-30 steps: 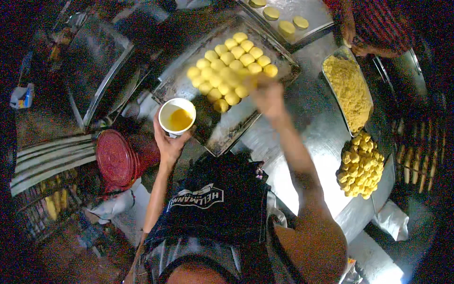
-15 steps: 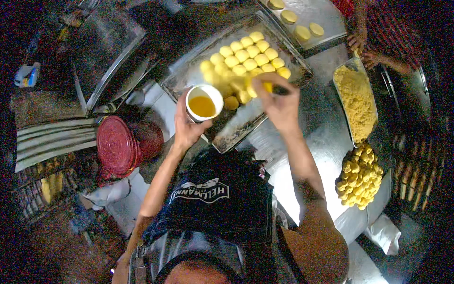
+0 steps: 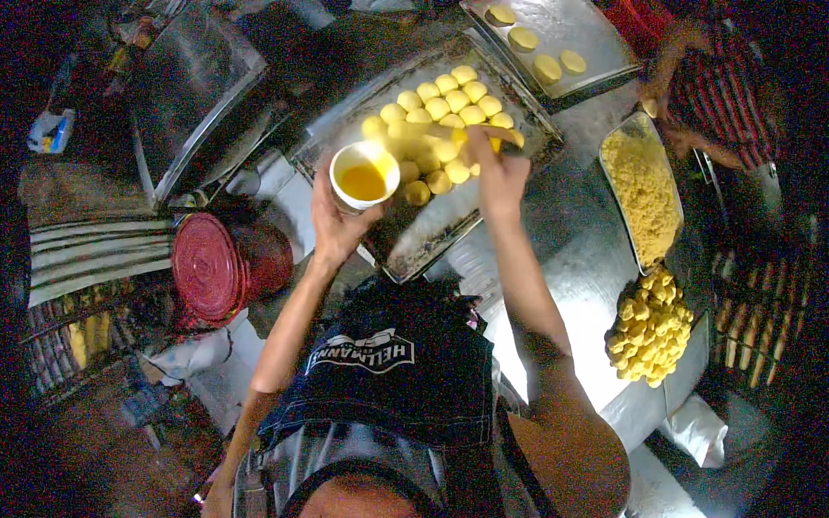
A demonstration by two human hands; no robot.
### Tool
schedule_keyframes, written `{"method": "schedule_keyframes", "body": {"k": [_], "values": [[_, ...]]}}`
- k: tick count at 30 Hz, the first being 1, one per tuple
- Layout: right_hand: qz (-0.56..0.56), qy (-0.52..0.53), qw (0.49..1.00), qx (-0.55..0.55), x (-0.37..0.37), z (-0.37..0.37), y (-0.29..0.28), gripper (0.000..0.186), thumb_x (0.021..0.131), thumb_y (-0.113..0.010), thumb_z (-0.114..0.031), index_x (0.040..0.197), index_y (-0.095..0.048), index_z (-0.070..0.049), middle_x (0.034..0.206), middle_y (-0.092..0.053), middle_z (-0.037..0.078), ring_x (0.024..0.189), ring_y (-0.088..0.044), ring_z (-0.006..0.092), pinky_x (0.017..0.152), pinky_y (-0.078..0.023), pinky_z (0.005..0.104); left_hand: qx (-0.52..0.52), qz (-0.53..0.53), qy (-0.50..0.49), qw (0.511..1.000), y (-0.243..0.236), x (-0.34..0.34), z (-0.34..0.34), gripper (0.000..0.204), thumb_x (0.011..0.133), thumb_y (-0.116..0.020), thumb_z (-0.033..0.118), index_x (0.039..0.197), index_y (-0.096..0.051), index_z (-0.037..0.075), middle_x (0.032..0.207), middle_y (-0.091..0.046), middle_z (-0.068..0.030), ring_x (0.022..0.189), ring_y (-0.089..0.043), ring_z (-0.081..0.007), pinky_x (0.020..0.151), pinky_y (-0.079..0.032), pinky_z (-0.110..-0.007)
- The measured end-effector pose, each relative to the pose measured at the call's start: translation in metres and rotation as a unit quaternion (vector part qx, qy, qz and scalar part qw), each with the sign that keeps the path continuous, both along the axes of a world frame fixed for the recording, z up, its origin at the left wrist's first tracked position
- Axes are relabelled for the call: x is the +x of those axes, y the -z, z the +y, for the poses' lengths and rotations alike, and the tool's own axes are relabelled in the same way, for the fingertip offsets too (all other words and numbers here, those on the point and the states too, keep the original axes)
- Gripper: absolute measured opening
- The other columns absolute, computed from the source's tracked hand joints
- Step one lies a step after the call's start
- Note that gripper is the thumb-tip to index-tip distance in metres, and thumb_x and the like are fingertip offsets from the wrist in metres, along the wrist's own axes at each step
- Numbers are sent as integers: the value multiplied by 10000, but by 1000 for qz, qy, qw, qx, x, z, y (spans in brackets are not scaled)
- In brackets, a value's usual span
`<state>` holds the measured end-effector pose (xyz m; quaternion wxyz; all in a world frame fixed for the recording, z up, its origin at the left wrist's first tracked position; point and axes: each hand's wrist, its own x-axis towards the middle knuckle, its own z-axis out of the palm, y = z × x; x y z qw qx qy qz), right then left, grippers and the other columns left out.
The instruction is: Shaping portions of dough into balls, arranging them on baking trays, and applying a liquid wash with a brush.
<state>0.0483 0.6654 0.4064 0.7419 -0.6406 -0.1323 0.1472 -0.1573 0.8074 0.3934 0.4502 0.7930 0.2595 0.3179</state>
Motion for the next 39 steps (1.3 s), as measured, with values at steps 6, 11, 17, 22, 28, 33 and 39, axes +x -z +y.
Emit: {"method": "schedule_keyframes", "body": {"k": [6, 11, 17, 22, 28, 33, 39], "values": [[-108, -41, 973, -201, 45, 28, 72, 295, 921, -791, -229, 973, -711, 50, 819, -703, 39, 717, -620, 74, 625, -491, 267, -47, -6, -17, 999, 0, -29, 0, 969, 685, -895, 236, 1463, -388, -42, 1355, -575, -169, 1259, -588, -287, 1104, -462, -400], [-274, -22, 946, -171, 23, 38, 18, 179, 904, -793, -145, 941, -741, 23, 905, -750, 35, 706, -602, 84, 630, -497, 267, -93, 1, -57, 994, -5, -53, -6, 978, 659, -902, 217, 1447, -389, -53, 1344, -571, -165, 1272, -574, -275, 1105, -459, -398], [-294, -122, 927, -199, 28, 18, 53, 167, 908, -777, -133, 936, -730, 24, 889, -722, 9, 764, -587, 83, 690, -497, 270, -105, -13, -70, 992, -4, -59, -8, 964, 655, -899, 184, 1441, -392, -52, 1341, -569, -164, 1269, -572, -272, 1103, -459, -393], [-272, -102, 947, -140, 25, 6, 28, 125, 910, -752, -98, 968, -735, 12, 918, -760, 91, 839, -698, 153, 781, -556, 313, -74, 7, -60, 995, 9, -61, -9, 948, 651, -908, 118, 1457, -420, 12, 1337, -589, -145, 1255, -579, -263, 1102, -454, -401], [-225, -121, 944, -210, 31, 5, 21, 104, 918, -752, -122, 982, -756, -40, 942, -761, 95, 799, -681, 172, 780, -560, 329, -90, 28, -38, 995, 3, -58, -7, 953, 624, -891, 146, 1434, -422, -36, 1360, -557, -179, 1308, -542, -301, 1142, -414, -407], [-434, -30, 834, -339, 51, -14, 30, 140, 910, -696, -107, 1035, -733, -57, 1054, -740, 159, 866, -724, 319, 765, -583, 384, -77, 15, -27, 997, 10, -60, -7, 976, 604, -895, 152, 1439, -423, -32, 1361, -557, -188, 1306, -544, -319, 1143, -415, -416], [-368, -112, 908, -166, -43, 9, 18, 90, 887, -770, -64, 959, -743, -16, 923, -742, 84, 837, -677, 157, 747, -547, 327, -65, 41, -49, 996, 10, -56, -8, 969, 594, -892, 154, 1428, -434, -27, 1344, -567, -194, 1287, -556, -329, 1133, -426, -421]]}}
